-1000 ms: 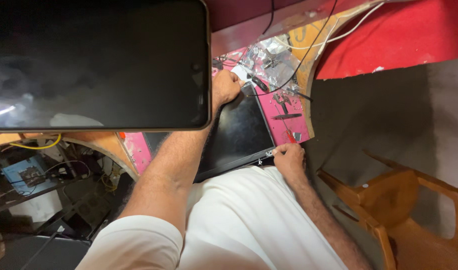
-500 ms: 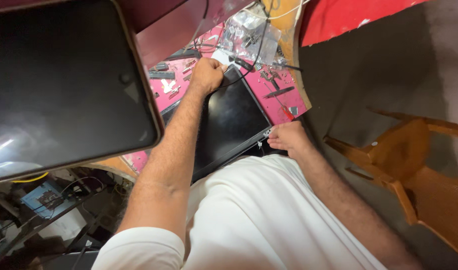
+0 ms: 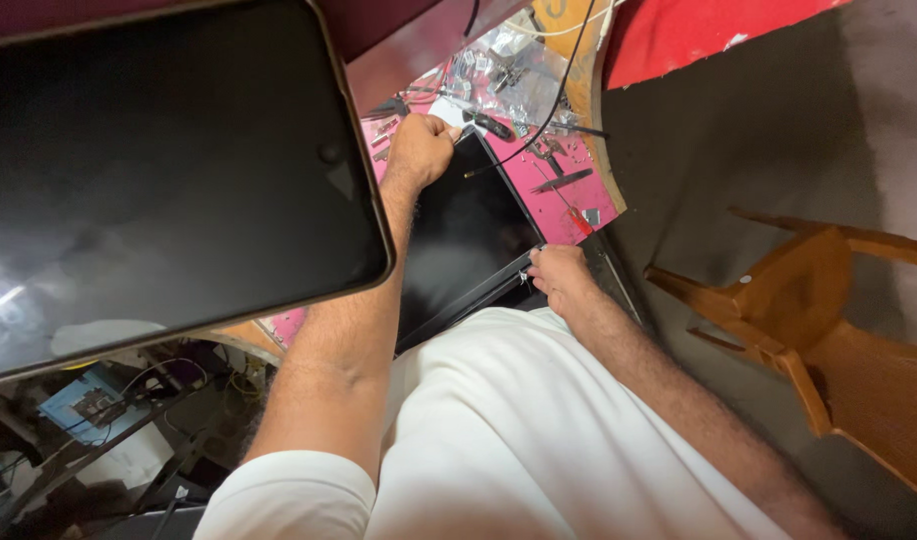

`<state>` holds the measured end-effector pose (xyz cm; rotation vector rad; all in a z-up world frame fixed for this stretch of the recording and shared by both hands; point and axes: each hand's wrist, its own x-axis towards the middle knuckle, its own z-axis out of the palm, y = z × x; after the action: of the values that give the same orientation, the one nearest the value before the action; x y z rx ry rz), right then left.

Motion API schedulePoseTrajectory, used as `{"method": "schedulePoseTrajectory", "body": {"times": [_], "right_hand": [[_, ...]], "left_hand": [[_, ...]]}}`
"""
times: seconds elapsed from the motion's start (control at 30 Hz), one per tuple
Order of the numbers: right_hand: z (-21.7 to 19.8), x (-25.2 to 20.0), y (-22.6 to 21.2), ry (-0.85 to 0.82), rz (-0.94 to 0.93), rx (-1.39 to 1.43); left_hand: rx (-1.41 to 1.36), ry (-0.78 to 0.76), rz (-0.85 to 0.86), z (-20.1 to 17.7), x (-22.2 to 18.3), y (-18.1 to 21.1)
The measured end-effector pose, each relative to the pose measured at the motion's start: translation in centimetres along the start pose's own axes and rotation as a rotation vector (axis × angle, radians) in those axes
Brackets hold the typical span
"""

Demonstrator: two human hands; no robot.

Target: The person detaches a laptop screen assembly from its hinges, disconnects the internal video cables, and removes the panel from the chassis.

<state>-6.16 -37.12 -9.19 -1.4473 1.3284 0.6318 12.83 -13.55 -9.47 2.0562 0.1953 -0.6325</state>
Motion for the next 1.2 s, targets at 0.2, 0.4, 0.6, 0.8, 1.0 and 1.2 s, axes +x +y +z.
{"method": "schedulePoseTrajectory", "body": {"times": [0.2, 0.4, 0.6, 0.8, 1.0, 1.2], "right_hand": [[-0.6, 0.0, 0.1, -0.027, 0.013, 0.036], [-0.8, -1.5, -0.9, -0.068, 0.05, 0.089], [-1.5, -2.9, -0.6, -0.04, -0.067, 0.093], [-2.5, -3.6, -0.1, 0.046, -0.227, -0.176], [-3.1, -4.6, -0.2, 0.083, -0.449, -0.341], [-3.8, -4.9, 0.0, 0.154, -0.509, -0.573]], "left_hand": [[-0.022, 0.04, 0.024, 0.4, -0.1, 0.0], [0.051, 0.007, -0.099, -1.7, -2.1, 1.3], [0.033, 0.015, -0.079, -1.2, -2.3, 1.6], [0.167, 0.036, -0.008, -1.2, -2.5, 2.5], [0.031, 0.048, -0.108, -0.3, -2.8, 3.7], [0.106, 0.095, -0.119, 1.2, -2.5, 3.9]]}}
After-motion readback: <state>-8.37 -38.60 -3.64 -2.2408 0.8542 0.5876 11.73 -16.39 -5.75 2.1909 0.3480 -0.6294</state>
